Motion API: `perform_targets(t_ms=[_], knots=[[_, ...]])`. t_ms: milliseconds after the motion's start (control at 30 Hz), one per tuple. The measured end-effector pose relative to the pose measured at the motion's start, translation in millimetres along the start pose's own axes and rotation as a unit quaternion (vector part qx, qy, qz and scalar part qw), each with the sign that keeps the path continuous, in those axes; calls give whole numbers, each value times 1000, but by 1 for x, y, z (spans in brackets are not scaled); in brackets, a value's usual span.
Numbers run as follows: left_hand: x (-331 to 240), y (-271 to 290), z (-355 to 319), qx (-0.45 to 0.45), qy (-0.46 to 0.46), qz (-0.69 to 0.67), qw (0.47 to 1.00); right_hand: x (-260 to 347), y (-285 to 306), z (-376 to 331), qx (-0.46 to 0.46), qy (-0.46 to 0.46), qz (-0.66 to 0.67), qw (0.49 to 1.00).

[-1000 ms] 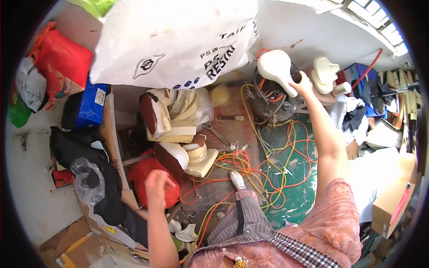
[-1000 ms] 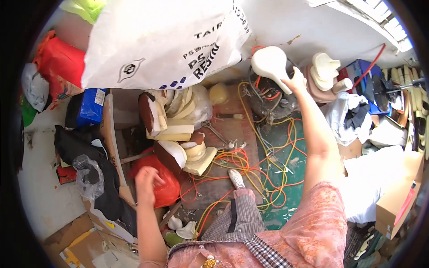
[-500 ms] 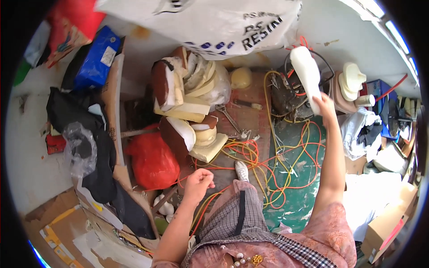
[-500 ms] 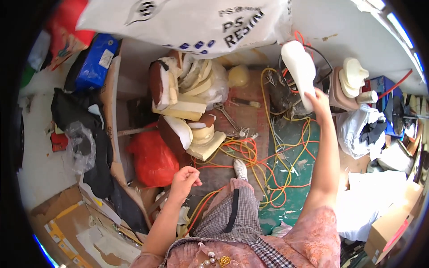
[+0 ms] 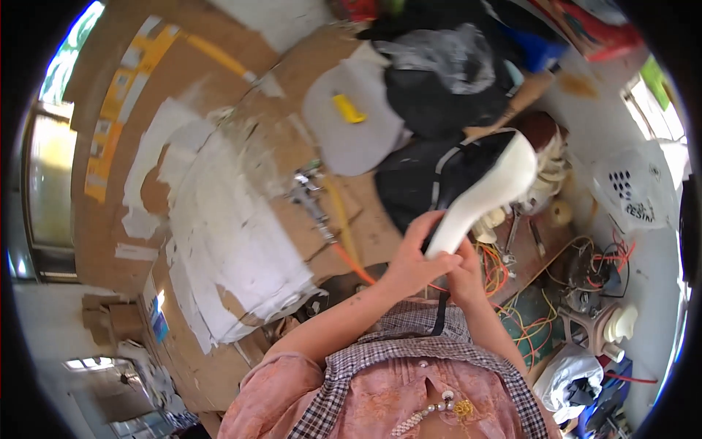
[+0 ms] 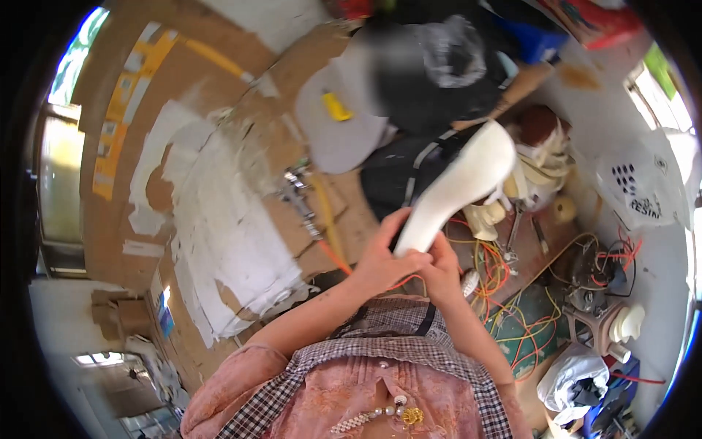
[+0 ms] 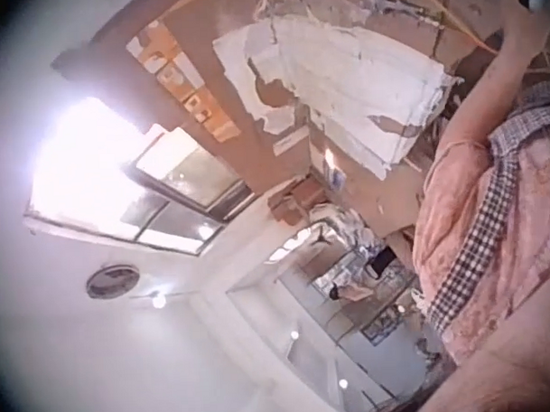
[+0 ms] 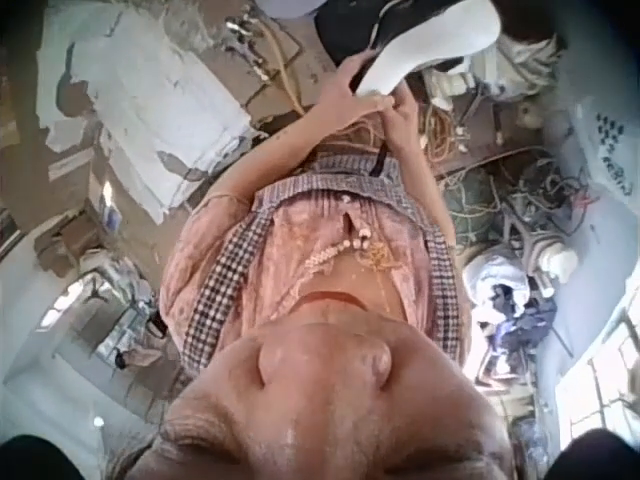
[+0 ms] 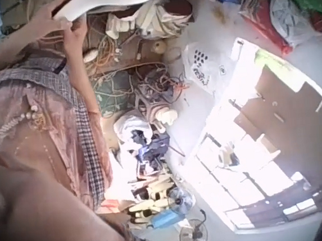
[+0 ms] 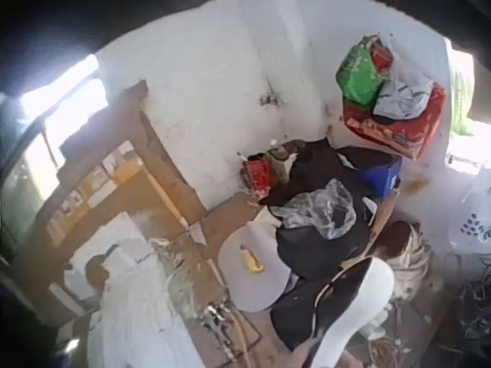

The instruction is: The recorder unpacks foam bicycle saddle paddings, cleans a workspace of scraps, and organizes the paddings while using a spray gun.

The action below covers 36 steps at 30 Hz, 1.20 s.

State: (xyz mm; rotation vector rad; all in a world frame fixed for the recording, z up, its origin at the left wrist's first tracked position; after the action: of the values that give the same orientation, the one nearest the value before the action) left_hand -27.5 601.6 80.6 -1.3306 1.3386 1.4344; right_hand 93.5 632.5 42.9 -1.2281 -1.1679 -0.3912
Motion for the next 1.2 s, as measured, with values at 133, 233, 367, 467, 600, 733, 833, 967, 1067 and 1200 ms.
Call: perform_targets(t_ms=[133,233,367,467,600,733,833,967,1067,1200], knots=[[20,149,-79,-135,95,-234,958,-65,-148,5,138,-46,-86,986],[32,237,-129,-266,85,-208,938,-92,-246,-4,229,-26,-309,923],[98,341,-191,-267,95,-480,830,-138,-282,41,271,218,-526,776],[111,372,-209,-138,-30,-660,738,-184,-224,117,129,302,-687,648],[143,386,-236,-102,-98,-785,603,-188,-226,132,167,158,-806,546],[179,397,-253,-87,-74,-812,573,-185,-247,139,173,75,-785,590],[185,406,-247,-112,-26,-833,542,-161,-235,144,131,100,-684,711],[170,422,-223,-145,5,-821,552,-90,-250,102,182,146,-522,820],[152,424,-207,-214,137,-744,618,-44,-282,50,236,151,-497,821],[140,435,-209,-345,273,-548,711,-8,-318,9,275,-26,-282,919]])
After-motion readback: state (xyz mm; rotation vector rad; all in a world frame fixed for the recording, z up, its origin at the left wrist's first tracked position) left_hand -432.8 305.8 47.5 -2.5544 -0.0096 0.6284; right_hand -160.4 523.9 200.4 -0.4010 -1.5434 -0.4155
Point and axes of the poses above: each hand's wrist, its own z-axis towards the middle knuckle, its own y-axis out of the back of the hand, x = y × z, the point moved 1 cm from there along z, towards the middle knuckle, and after that the axes turned 5 degrees about y, right-handed, at the moved point
